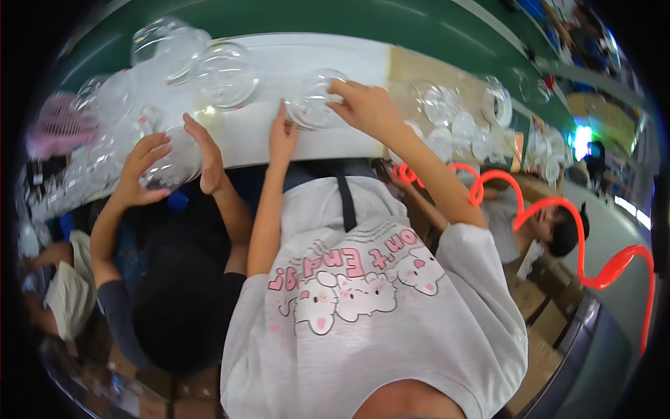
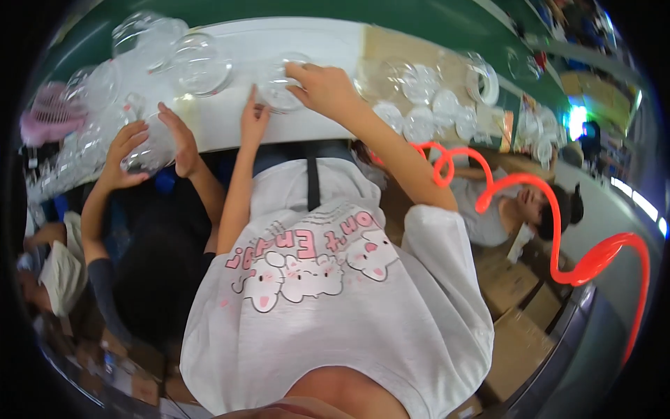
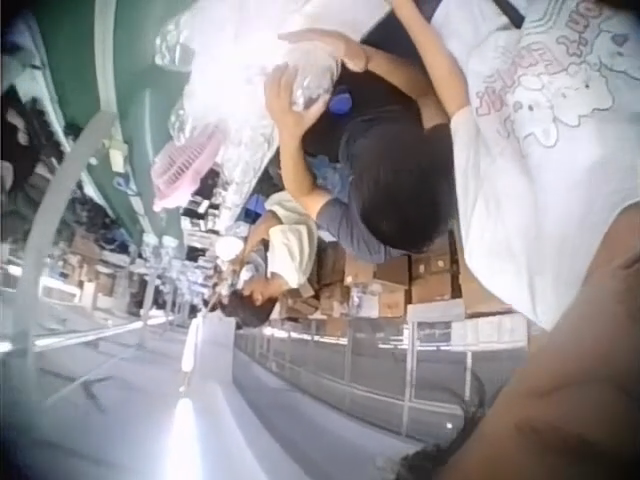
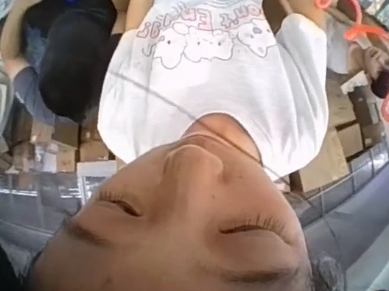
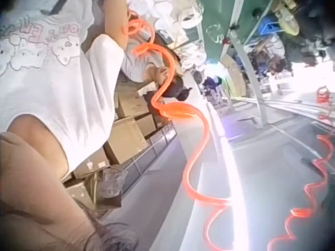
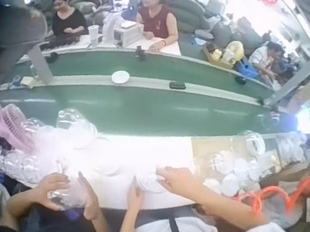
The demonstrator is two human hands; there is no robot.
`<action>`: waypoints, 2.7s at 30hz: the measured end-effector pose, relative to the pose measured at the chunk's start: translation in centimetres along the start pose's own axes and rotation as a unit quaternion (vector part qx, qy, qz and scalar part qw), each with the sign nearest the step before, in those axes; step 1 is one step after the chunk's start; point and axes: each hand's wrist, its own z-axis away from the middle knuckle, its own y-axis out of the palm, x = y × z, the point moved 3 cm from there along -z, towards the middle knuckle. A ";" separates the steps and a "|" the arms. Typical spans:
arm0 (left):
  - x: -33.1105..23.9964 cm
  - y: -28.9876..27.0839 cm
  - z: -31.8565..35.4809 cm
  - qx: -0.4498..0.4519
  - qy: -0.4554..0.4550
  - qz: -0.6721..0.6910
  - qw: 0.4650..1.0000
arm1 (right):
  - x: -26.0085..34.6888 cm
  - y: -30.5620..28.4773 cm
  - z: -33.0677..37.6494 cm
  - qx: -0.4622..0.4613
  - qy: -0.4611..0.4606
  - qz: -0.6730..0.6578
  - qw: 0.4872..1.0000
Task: Assembling light bulb globe components at a factory workbench and organizing boxed inventory in a warehouse storage area.
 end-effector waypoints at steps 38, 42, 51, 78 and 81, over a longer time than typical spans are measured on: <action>-0.9 -0.7 0.4 0.035 -0.038 -0.004 0.999 | -2.6 1.9 6.1 -0.223 0.191 -0.237 0.926; -0.5 -0.7 0.3 0.034 -0.043 0.056 0.997 | 1.1 -1.7 1.1 -0.175 0.121 -0.164 0.963; -0.4 -0.3 0.2 0.039 -0.053 0.071 0.995 | 0.7 -0.8 -1.2 -0.025 0.045 -0.085 0.995; -1.9 -1.0 0.4 0.028 -0.053 0.007 0.998 | 1.1 1.3 -0.6 -0.078 0.150 -0.153 0.974; -2.0 -1.0 0.3 0.035 -0.061 -0.006 0.998 | 0.9 1.4 -0.2 -0.092 0.172 -0.197 0.961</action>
